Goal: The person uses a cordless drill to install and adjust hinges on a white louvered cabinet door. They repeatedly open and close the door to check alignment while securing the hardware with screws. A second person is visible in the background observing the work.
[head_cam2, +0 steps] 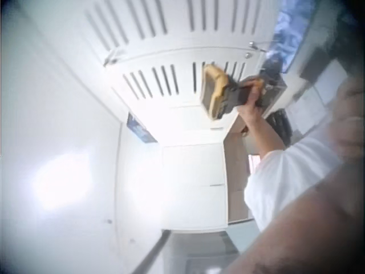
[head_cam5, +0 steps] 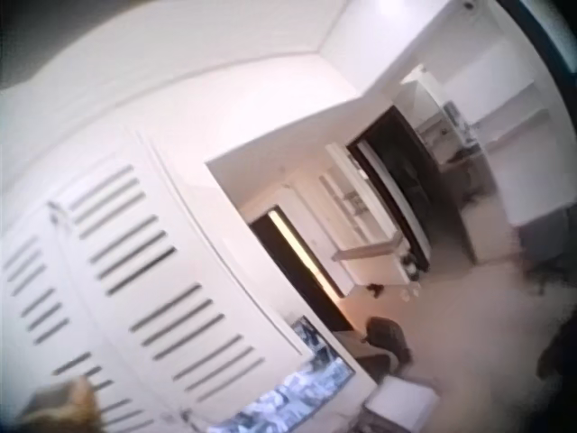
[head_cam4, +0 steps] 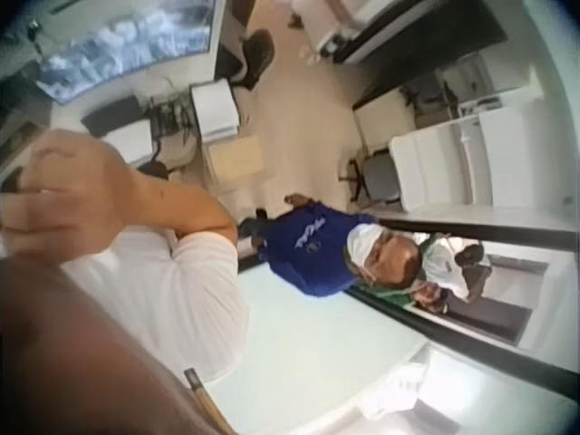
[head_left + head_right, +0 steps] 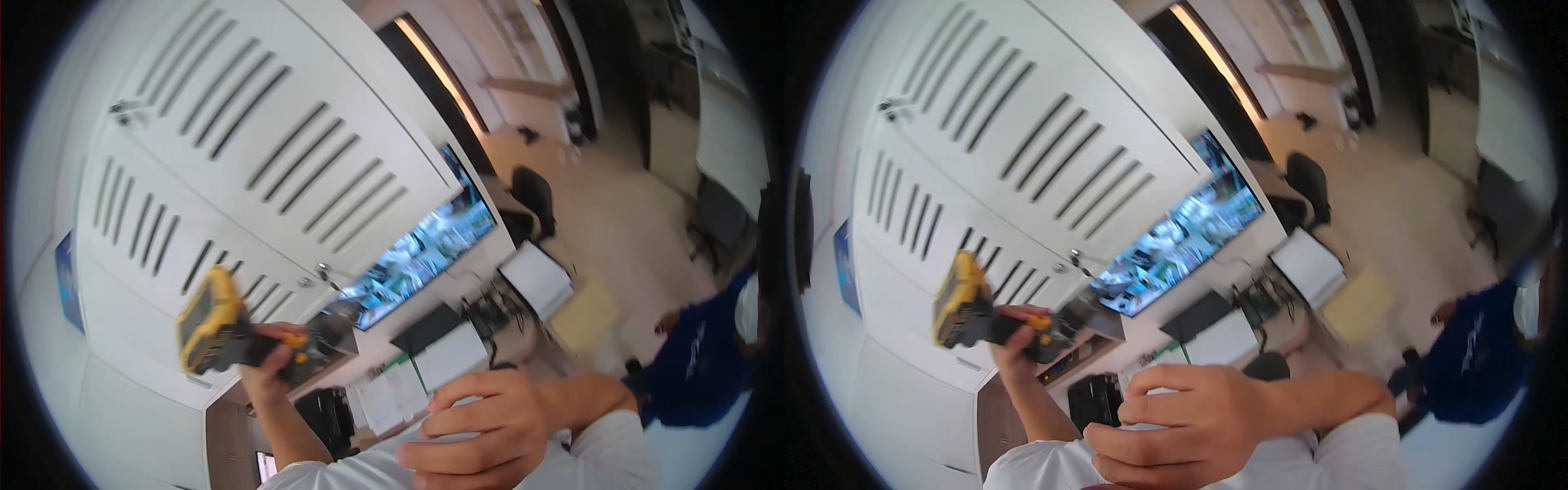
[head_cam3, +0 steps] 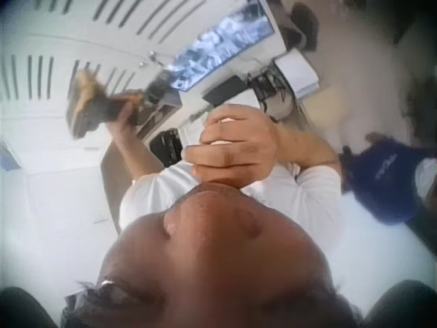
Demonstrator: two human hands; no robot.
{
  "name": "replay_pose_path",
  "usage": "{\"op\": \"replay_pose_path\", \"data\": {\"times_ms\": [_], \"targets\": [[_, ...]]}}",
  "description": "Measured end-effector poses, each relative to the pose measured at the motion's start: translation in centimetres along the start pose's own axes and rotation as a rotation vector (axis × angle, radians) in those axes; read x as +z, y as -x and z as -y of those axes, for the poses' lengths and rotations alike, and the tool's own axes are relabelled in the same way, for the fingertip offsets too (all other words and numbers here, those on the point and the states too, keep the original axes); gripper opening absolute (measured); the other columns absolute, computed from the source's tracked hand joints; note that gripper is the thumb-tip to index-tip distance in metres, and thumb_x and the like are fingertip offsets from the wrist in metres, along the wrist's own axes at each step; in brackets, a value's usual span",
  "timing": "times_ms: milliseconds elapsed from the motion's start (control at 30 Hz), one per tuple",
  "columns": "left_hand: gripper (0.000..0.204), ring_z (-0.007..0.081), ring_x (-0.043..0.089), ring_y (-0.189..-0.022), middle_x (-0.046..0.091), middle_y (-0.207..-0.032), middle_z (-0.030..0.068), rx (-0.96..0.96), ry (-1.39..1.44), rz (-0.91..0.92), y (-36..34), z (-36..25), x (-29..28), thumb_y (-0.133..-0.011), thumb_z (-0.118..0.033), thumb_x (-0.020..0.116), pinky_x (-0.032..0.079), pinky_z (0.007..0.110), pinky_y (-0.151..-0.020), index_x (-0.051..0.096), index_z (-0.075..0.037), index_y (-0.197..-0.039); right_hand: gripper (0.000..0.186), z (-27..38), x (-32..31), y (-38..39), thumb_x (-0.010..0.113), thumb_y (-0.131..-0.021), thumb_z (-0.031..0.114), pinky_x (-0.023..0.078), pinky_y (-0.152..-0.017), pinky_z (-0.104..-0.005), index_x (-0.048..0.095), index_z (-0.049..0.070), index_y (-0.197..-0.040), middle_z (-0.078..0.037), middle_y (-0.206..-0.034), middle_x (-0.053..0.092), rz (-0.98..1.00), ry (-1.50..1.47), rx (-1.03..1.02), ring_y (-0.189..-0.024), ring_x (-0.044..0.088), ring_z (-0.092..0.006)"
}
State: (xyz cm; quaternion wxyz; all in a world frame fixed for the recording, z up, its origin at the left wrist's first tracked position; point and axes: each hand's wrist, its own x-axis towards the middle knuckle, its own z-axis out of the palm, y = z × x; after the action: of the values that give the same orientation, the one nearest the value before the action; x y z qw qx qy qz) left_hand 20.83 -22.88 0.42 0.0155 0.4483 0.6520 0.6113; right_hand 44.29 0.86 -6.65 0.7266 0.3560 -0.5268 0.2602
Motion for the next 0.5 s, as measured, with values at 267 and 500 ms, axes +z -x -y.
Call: {"op": "replay_pose_path", "data": {"times_ms": [267,500], "targets": [[0.031,0.0236,0.074,-0.097,0.078,-0.104,0.0139,-0.263,-0.052,0.249,-1.1,4.0,3.9,-0.076,0.001,0.082,0.06,0.037,-0.085,0.075,-0.001,-0.106,0.03,0.5,-2.9,-1.2,0.083,-0.086,0.02,0.059,-0.076,-0.045,0.069,0.013,-0.111,-0.012,-0.128,0.072,0.208,-0.008,0.046,-0.09,0.072,-0.0264],[0.032,0.013,0.072,-0.088,0.079,-0.101,0.0064,-0.295,0.037,0.337,0.4,10.8,5.5,-0.084,-0.009,0.087,0.058,0.031,-0.081,0.076,-0.002,-0.113,0.039,-4.2,0.2,2.9,0.089,-0.079,0.022,0.057,-0.073,-0.0418,0.067,0.005,-0.106,-0.015,-0.102,0.07,0.146,0.172,0.346,-0.084,0.068,-0.0306]]}}
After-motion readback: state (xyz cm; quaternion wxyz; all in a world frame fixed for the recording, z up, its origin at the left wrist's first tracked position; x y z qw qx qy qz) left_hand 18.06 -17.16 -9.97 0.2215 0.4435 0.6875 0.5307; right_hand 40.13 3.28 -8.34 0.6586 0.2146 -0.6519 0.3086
